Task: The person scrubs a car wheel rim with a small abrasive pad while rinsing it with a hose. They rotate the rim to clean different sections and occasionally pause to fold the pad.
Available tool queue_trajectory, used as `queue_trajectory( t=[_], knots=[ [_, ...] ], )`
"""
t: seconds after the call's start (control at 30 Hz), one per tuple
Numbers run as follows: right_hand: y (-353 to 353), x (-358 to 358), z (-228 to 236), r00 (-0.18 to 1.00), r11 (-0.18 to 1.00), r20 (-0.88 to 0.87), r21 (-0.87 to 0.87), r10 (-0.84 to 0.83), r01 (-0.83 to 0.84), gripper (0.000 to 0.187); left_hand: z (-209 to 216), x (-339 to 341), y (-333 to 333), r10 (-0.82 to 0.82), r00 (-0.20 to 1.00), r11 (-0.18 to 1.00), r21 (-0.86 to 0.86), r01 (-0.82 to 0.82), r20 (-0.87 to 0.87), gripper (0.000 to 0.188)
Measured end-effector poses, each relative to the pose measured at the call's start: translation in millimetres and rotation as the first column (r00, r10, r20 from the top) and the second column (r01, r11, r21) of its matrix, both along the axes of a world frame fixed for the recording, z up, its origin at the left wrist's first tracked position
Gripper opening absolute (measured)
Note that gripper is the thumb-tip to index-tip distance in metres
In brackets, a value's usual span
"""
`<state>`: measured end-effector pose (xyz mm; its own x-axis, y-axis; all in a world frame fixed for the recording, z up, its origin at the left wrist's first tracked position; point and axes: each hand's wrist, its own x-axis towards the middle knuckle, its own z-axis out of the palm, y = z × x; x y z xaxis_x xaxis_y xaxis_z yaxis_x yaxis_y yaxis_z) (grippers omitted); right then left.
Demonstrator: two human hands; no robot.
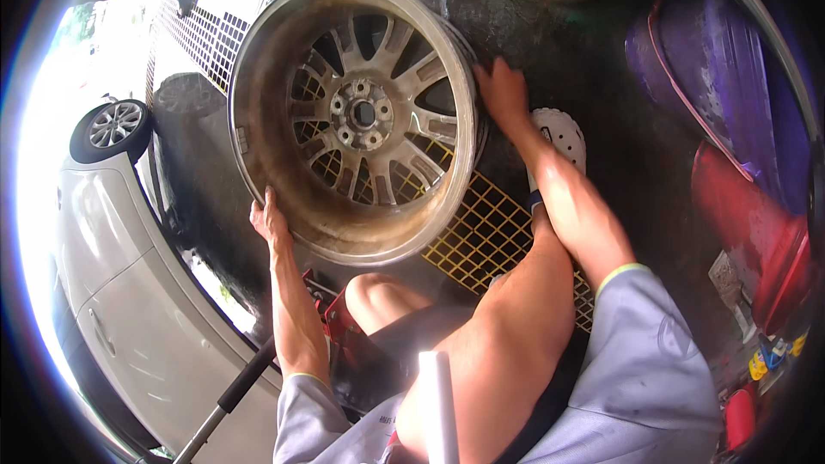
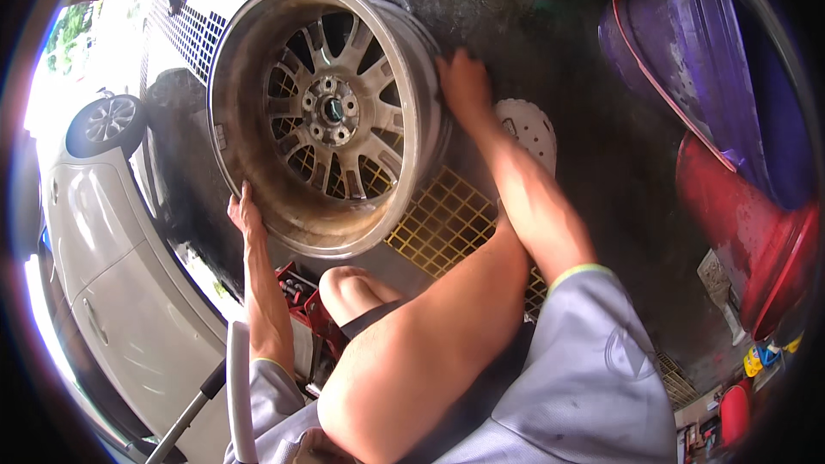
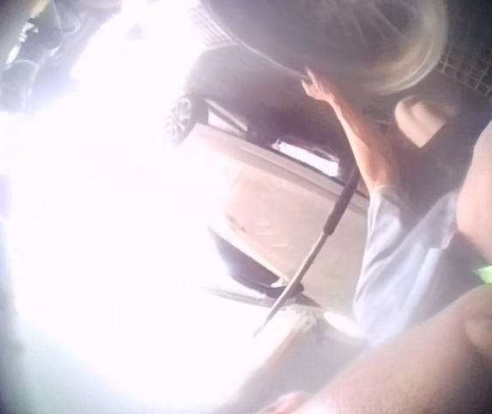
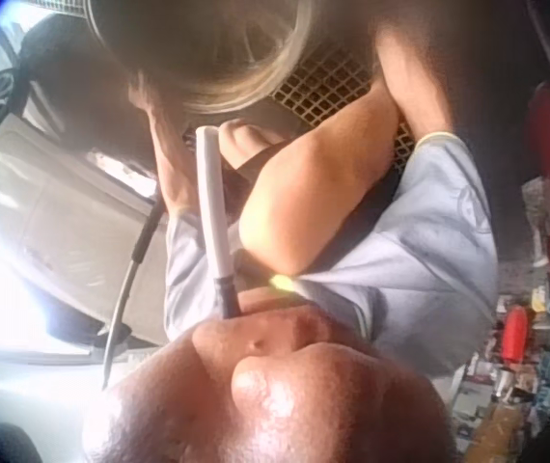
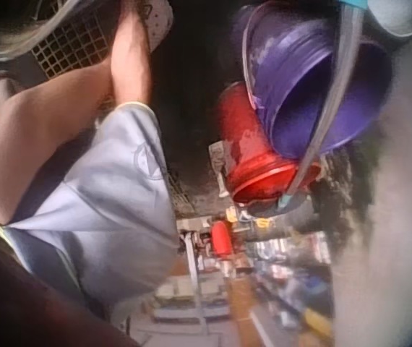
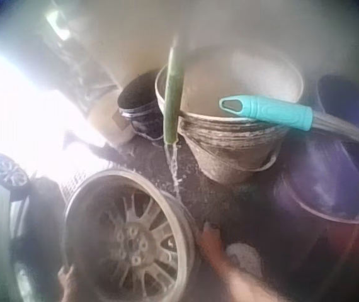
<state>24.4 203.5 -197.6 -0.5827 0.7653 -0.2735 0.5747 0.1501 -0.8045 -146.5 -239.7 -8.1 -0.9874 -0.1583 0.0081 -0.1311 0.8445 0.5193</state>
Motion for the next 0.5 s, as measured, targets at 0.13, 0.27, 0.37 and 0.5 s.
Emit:
queue_trajectory(
  t=[0.13,0.27,0.37,0.5],
  knots=[
    [-1.7,0.5,2.0,0.998,0.998,-0.025,-0.036,-0.049,0.048,0.040,-5.9,-4.8,-10.9,0.015,1.000,0.998,-0.056,-0.015,-0.001,0.038],
    [31.5,-52.0,2.6,1.000,1.000,-0.006,0.001,0.017,-0.017,0.037,-13.2,-4.6,-6.6,-0.005,1.000,0.997,0.082,0.003,0.028,0.038],
    [26.2,-45.1,-3.9,0.992,0.998,-0.118,0.029,-0.053,0.056,0.037,-12.5,-7.4,-4.4,0.029,0.999,0.987,-0.161,-0.026,0.015,0.038],
    [-20.1,15.1,-8.0,0.995,0.997,-0.071,-0.009,-0.075,0.074,0.038,-2.2,3.7,-2.7,0.009,1.000,1.000,-0.014,-0.010,-0.006,0.042]
  ],
)
